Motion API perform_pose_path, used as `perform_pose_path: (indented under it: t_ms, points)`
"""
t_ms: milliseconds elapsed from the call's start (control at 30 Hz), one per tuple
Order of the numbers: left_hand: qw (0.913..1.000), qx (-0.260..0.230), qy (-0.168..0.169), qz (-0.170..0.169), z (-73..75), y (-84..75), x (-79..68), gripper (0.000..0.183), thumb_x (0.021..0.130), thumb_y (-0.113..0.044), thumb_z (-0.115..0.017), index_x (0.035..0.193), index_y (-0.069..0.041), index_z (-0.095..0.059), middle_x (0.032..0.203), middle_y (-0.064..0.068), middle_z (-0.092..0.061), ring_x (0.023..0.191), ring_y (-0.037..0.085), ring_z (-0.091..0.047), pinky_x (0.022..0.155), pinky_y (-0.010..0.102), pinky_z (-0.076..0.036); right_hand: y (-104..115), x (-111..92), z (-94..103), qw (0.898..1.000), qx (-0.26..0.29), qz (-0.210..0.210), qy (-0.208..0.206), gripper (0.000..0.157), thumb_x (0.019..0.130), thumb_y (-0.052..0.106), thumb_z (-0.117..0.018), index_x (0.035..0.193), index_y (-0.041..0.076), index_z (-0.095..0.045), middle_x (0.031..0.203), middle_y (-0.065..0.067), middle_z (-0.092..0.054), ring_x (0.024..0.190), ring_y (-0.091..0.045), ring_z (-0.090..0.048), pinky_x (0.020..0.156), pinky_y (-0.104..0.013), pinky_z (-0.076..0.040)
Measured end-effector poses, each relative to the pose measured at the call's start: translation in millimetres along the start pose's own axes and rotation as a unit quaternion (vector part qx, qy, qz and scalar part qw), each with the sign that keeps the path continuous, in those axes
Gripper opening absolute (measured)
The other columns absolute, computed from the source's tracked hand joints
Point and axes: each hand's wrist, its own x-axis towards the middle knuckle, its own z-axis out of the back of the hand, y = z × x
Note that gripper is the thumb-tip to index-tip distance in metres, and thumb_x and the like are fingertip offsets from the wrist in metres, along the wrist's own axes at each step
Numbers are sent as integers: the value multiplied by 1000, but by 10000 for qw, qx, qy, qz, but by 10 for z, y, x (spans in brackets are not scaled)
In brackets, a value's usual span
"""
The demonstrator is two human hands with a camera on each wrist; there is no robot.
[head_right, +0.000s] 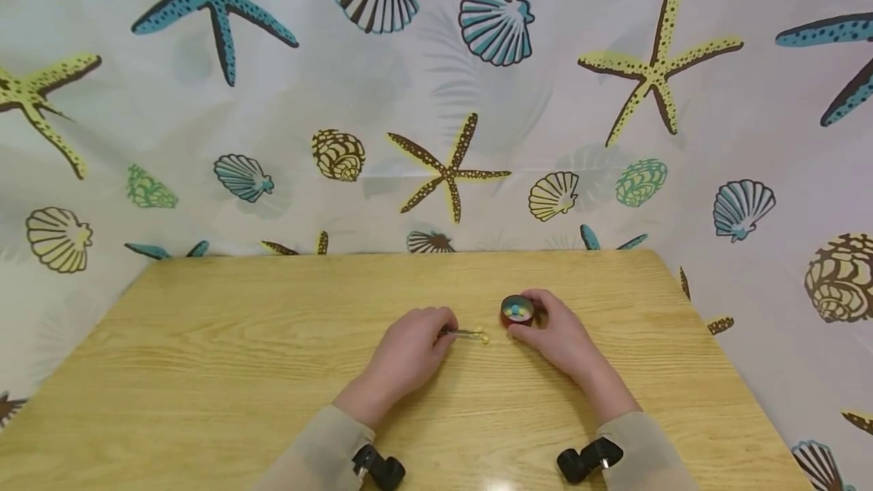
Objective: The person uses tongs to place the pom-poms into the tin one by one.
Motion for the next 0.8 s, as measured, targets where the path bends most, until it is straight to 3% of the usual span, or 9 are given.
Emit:
perform_pose_path:
  t_ms: [800]
  points:
    - [9998, 102, -9, -141, -16, -1, -23, 4, 106, -14, -78, 107, -11, -76, 95, 0, -74, 86, 20, -67, 80, 37, -57, -12, 3, 2, 10000, 76, 32, -12, 65, 103, 27, -83, 156, 5, -54, 154, -20, -60, 149, -41, -49, 125, -63, -32]
